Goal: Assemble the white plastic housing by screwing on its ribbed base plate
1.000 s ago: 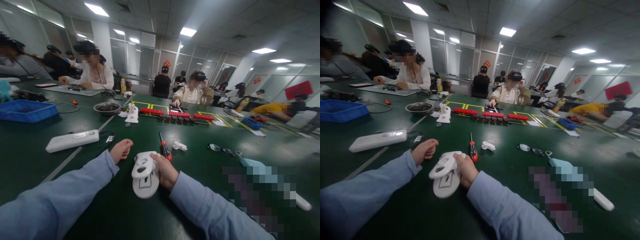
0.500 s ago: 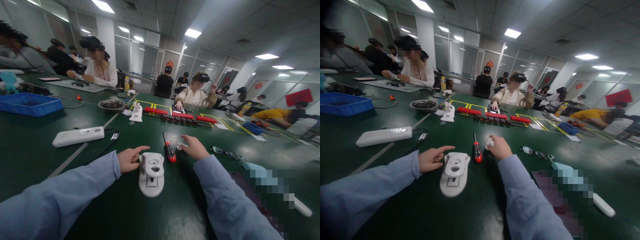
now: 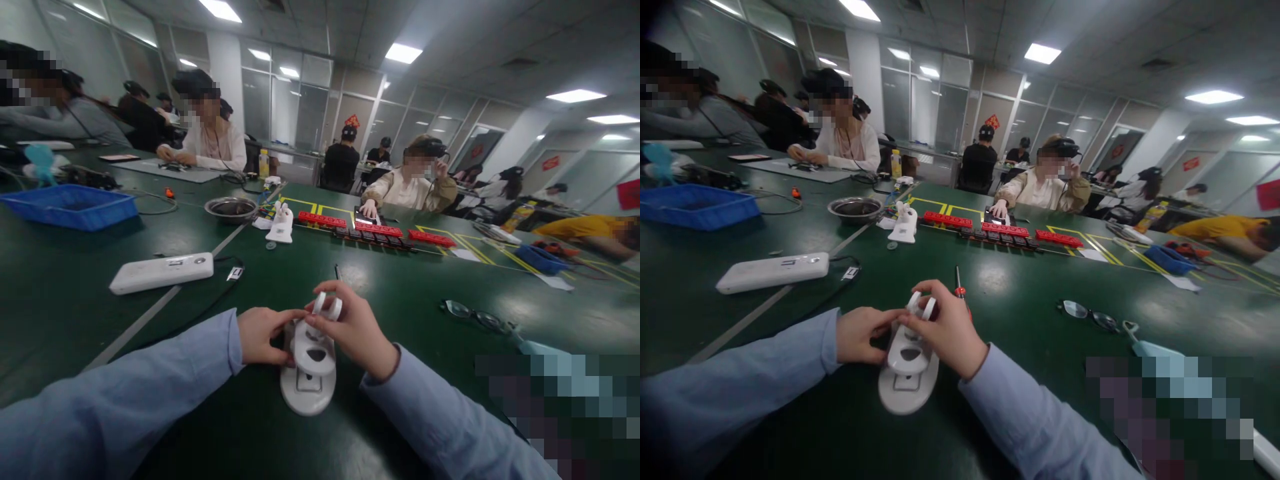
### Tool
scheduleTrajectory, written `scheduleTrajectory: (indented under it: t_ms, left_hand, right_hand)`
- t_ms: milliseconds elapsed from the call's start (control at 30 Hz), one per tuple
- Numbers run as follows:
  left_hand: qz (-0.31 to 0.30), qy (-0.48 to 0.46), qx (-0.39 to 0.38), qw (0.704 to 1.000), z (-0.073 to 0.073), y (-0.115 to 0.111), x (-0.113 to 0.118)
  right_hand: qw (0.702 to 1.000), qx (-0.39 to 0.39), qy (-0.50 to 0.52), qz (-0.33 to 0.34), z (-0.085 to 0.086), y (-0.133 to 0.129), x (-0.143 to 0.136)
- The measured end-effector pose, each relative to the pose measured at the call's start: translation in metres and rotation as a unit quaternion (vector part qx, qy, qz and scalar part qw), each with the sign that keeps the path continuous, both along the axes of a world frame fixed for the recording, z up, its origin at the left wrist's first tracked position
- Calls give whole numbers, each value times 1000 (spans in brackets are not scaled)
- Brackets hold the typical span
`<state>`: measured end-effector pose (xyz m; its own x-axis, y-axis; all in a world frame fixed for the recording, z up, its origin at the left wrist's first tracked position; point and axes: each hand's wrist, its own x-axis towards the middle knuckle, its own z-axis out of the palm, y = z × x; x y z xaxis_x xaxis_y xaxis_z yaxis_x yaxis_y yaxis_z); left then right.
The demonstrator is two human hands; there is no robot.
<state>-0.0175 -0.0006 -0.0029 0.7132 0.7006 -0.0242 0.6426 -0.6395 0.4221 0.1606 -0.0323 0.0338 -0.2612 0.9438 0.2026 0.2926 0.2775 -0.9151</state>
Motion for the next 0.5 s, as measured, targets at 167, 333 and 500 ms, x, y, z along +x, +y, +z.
scheduleTrajectory:
  t_ms: [167,333,500]
  left_hand:
    - [11,22,10,1000,-2,0,1]
    - [9,19,8,1000,-2,-1,1]
    - [16,30,9,999,0,-2,1]
  right_hand:
    - [991,63,-114,36,-5,-4,2]
    - [982,68,-161,65,-2,-4,6]
    - [989,38,-43,137,3,-2,7]
